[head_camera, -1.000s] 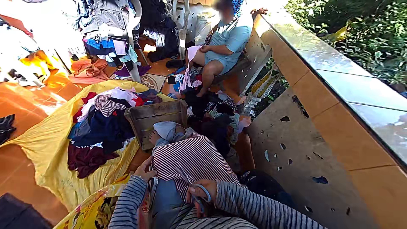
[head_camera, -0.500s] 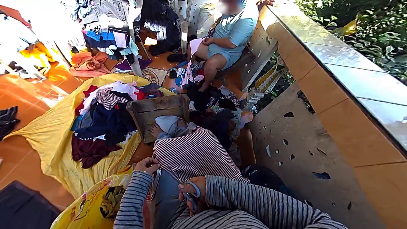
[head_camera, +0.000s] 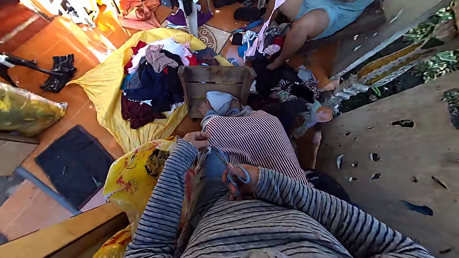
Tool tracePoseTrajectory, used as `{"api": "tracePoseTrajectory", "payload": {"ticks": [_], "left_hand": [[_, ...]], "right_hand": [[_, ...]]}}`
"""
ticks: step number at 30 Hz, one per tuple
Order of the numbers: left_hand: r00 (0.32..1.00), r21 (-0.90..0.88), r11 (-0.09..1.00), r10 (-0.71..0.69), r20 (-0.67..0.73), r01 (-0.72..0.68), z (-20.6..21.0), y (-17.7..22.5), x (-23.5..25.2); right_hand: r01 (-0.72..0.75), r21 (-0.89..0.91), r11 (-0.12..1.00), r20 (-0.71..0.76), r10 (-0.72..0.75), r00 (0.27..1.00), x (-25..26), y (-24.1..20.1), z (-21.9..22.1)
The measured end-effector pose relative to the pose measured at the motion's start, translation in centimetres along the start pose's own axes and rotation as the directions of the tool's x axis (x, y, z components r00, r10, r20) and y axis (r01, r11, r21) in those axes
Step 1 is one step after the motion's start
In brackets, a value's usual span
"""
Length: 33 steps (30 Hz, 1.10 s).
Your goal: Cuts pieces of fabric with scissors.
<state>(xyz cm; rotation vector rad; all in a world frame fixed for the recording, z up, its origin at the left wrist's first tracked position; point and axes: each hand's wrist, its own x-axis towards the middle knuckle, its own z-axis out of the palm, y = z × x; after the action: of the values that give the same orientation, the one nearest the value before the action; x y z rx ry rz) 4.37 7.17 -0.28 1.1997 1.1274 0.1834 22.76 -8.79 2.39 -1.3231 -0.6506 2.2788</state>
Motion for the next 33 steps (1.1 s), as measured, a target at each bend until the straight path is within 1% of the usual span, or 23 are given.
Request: {"api": "tracePoseTrajectory", "payload": {"ticks": [2, 5, 7, 11, 14, 16, 21, 24, 27, 33], "left_hand": [[0.999, 0.0, 0.999, 0.042, 0.034, -0.042, -0.2, -0.4, 0.2], [0.996, -0.01, 0.996, 0.086, 0.019, -0.086, -0.1, -0.7, -0.3], [0.995, -0.08, 0.992, 0.095, -0.008, -0.095, 0.1, -1.0, -0.6], [0.995, -0.289, 0.952, 0.093, -0.046, -0.102, 0.7, -2.2, -0.8], [0.993, -0.37, 0.924, 0.06, -0.101, -0.094, 1.6, -2.4, -1.1], [0.99, -0.389, 0.916, 0.049, -0.135, -0.099, 2.1, -2.3, -1.4], [0.984, -0.412, 0.903, 0.056, -0.167, -0.122, 2.6, -2.8, -1.2], [0.982, -0.446, 0.887, 0.038, -0.186, -0.119, 2.8, -2.9, -1.2], [0.982, -0.429, 0.894, 0.052, -0.184, -0.127, 2.8, -3.1, -1.2], [0.983, -0.449, 0.888, 0.022, -0.18, -0.102, 2.6, -2.8, -1.6]], "right_hand": [[0.033, -0.017, 0.999, -0.02, -0.034, 0.999, 0.9, -0.3, 0.4], [0.061, -0.028, 0.998, -0.039, -0.062, 0.997, 2.0, -0.7, 0.8], [0.071, -0.053, 0.996, -0.048, -0.074, 0.996, 2.5, -1.2, 1.1], [0.064, -0.088, 0.994, -0.094, -0.073, 0.993, 3.6, -1.7, 1.7], [0.051, -0.082, 0.995, -0.116, -0.06, 0.991, 4.0, -1.9, 2.2], [0.035, -0.084, 0.996, -0.141, -0.047, 0.989, 4.1, -2.0, 2.6], [0.052, -0.041, 0.998, -0.195, -0.059, 0.979, 4.0, -1.5, 3.4], [0.042, 0.015, 0.999, -0.205, -0.038, 0.978, 3.9, -1.4, 3.6], [0.02, 0.077, 0.997, -0.212, -0.003, 0.977, 4.1, -1.8, 3.6], [0.058, 0.047, 0.997, -0.211, -0.047, 0.976, 4.4, -1.8, 3.4]]}}
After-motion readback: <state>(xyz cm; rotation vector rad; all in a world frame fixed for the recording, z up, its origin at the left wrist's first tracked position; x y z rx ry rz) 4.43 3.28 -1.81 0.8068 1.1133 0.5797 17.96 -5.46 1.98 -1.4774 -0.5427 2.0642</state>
